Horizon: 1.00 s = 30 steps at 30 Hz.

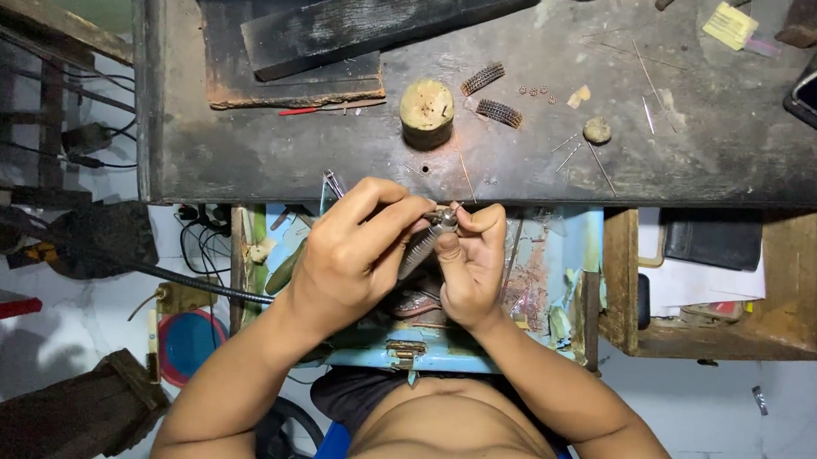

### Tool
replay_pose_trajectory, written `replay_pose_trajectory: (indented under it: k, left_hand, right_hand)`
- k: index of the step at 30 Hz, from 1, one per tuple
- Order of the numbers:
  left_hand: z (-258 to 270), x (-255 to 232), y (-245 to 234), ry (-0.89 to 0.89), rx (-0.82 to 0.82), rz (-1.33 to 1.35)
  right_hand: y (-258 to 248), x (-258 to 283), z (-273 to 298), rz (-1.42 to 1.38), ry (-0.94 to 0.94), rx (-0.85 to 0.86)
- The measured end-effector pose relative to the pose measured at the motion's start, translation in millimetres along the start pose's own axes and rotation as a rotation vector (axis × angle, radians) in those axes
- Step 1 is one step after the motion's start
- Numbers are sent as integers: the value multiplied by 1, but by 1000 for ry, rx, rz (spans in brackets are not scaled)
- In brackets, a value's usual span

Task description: Polishing and assembling small metal jewelry components using a rotary tool and pliers at a workbench.

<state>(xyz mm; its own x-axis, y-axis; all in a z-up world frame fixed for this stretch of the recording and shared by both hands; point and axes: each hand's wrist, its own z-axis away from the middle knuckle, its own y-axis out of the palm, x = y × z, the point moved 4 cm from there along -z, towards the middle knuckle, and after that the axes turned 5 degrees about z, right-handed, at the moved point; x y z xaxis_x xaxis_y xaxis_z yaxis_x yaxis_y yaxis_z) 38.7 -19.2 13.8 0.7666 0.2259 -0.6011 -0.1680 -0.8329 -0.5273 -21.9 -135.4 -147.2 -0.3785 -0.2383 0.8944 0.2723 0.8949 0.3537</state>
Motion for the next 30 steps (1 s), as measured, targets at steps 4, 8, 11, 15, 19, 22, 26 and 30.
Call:
replay_pose_trajectory:
  k: [4, 8, 11, 15, 19, 22, 26, 30]
  left_hand:
    - [-2, 0, -1, 75, 24, -37]
    - [-3, 2, -3, 137, 52, -47]
    - [-5, -1, -4, 159, 20, 1]
    - [-8, -14, -6, 275, 12, -144]
    - [-8, -24, -12, 372, 45, -299]
    - [-2, -21, -10, 354, 37, -387]
    - [11, -13, -14, 98, 5, -79]
    - [14, -5, -27, -384, 89, 170]
  right_hand:
    - [-2, -2, 0, 0, 12, 23]
    - [1, -2, -1, -35, 2, 25]
    - [0, -2, -1, -77, 12, 68]
    - [2, 3, -2, -65, 19, 128]
    - [29, 41, -13, -79, 44, 132]
    - [41, 40, -5, 33, -23, 50]
    - [53, 44, 3, 267, -169, -42]
    - [64, 37, 10, 400, -192, -18]
